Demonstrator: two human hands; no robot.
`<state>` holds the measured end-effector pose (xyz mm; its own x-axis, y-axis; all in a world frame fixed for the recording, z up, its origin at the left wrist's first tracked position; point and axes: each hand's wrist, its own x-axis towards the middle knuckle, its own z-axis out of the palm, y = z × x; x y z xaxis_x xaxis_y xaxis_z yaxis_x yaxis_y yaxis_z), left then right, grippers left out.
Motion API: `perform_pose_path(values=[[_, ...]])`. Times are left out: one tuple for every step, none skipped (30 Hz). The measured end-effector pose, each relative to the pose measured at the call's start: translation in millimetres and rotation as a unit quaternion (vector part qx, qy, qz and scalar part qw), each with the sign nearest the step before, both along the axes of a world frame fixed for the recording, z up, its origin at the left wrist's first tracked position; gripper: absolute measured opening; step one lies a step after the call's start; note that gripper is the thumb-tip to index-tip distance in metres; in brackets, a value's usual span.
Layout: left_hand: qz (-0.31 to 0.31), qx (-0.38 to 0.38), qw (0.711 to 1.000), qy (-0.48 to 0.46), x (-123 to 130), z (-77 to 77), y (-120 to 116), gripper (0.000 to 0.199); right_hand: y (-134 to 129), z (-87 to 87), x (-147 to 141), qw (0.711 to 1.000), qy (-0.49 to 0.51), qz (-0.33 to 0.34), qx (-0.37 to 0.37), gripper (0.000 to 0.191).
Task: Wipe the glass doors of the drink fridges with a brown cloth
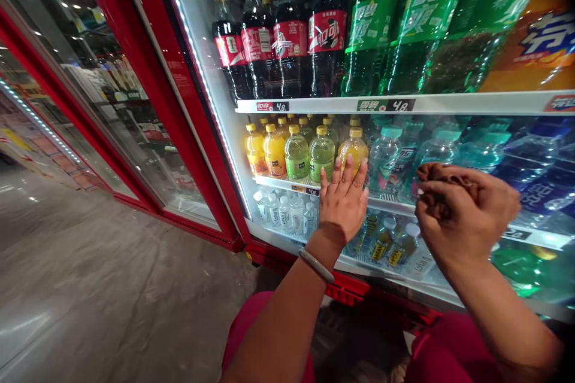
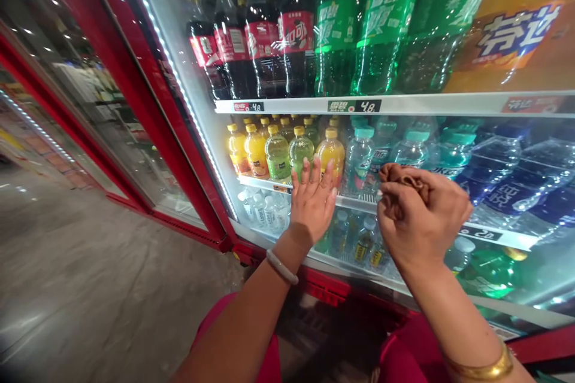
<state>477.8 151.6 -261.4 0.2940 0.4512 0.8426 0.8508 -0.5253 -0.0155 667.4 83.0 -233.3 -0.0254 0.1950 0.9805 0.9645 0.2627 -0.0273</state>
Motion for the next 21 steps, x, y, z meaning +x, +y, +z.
perform_pose_path(values=[[0.003,0.003,1.0,-0.005,-1.5,1.9,2.5,0.065,4.6,6.2,-5.5,0.999,0.012,-0.026,0.02,0.02],[0.002,0.008,1.0,-0.008,-2.8,3.4,5.1,0.065,9.1,10.6,-13.3,0.998,0.009,-0.048,0.035,0.02],[0.002,0.011,1.0,-0.01,-3.6,4.4,7.5,0.066,13.0,12.7,-22.2,0.997,-0.019,-0.057,0.042,0.02],[0.001,0.014,1.0,-0.012,-4.0,5.1,9.5,0.066,15.9,12.2,-30.6,0.996,-0.066,-0.05,0.041,0.021],[-0.001,0.016,1.0,-0.014,-4.0,5.4,11.0,0.068,17.7,9.3,-37.1,0.992,-0.115,-0.039,0.036,0.023],[-0.002,0.017,1.0,-0.016,-3.7,5.5,12.0,0.069,18.2,4.8,-40.6,0.987,-0.157,-0.026,0.019,0.025],[-0.002,0.018,1.0,-0.019,-3.2,5.4,12.6,0.07,17.8,-0.2,-40.6,0.982,-0.187,-0.008,0.009,0.026],[-0.002,0.02,1.0,-0.023,-2.6,5.3,12.9,0.07,17.0,-4.3,-37.3,0.979,-0.203,0.01,0.0,0.027],[-0.002,0.022,0.999,-0.026,-2.0,5.3,13.0,0.07,16.3,-6.2,-31.4,0.978,-0.207,0.021,-0.009,0.027],[-0.002,0.024,0.999,-0.029,-1.5,5.3,13.3,0.07,16.3,-4.8,-24.3,0.979,-0.2,0.027,-0.01,0.027],[-0.002,0.028,0.999,-0.032,-1.0,5.4,13.7,0.07,17.2,0.4,-17.5,0.981,-0.19,0.028,-0.002,0.027],[-0.003,0.033,0.999,-0.035,-0.5,5.4,14.5,0.07,19.4,8.9,-12.7,0.984,-0.176,0.023,0.009,0.027],[-0.004,0.038,0.999,-0.038,-0.1,5.2,15.6,0.07,22.8,19.9,-10.9,0.987,-0.157,0.014,0.023,0.027],[-0.004,0.042,0.998,-0.041,0.2,4.7,17.1,0.07,27.1,31.7,-12.8,0.99,-0.134,0.006,0.037,0.028],[-0.004,0.048,0.998,-0.047,0.6,3.8,19.0,0.07,31.8,42.6,-18.3,0.992,-0.114,0.002,0.052,0.03],[-0.004,0.054,0.997,-0.052,0.8,2.5,21.2,0.069,36.5,51.0,-26.6,0.993,-0.101,0.0,0.067,0.03],[-0.006,0.06,0.997,-0.055,0.9,1.0,23.5,0.068,40.5,55.5,-36.4,0.992,-0.1,-0.003,0.08,0.03],[-0.01,0.066,0.996,-0.059,0.6,-0.6,25.8,0.067,43.5,55.6,-46.4,0.99,-0.109,-0.005,0.089,0.029],[-0.016,0.073,0.995,-0.064,0.0,-2.1,28.0,0.065,45.1,51.4,-54.9,0.988,-0.125,-0.004,0.092,0.029],[-0.022,0.077,0.994,-0.067,-0.9,-3.3,29.8,0.064,45.3,43.7,-60.9,0.985,-0.147,0.002,0.088,0.029],[-0.029,0.077,0.994,-0.067,-2.1,-3.8,31.1,0.064,44.1,33.9,-63.4,0.983,-0.165,0.013,0.077,0.029]])
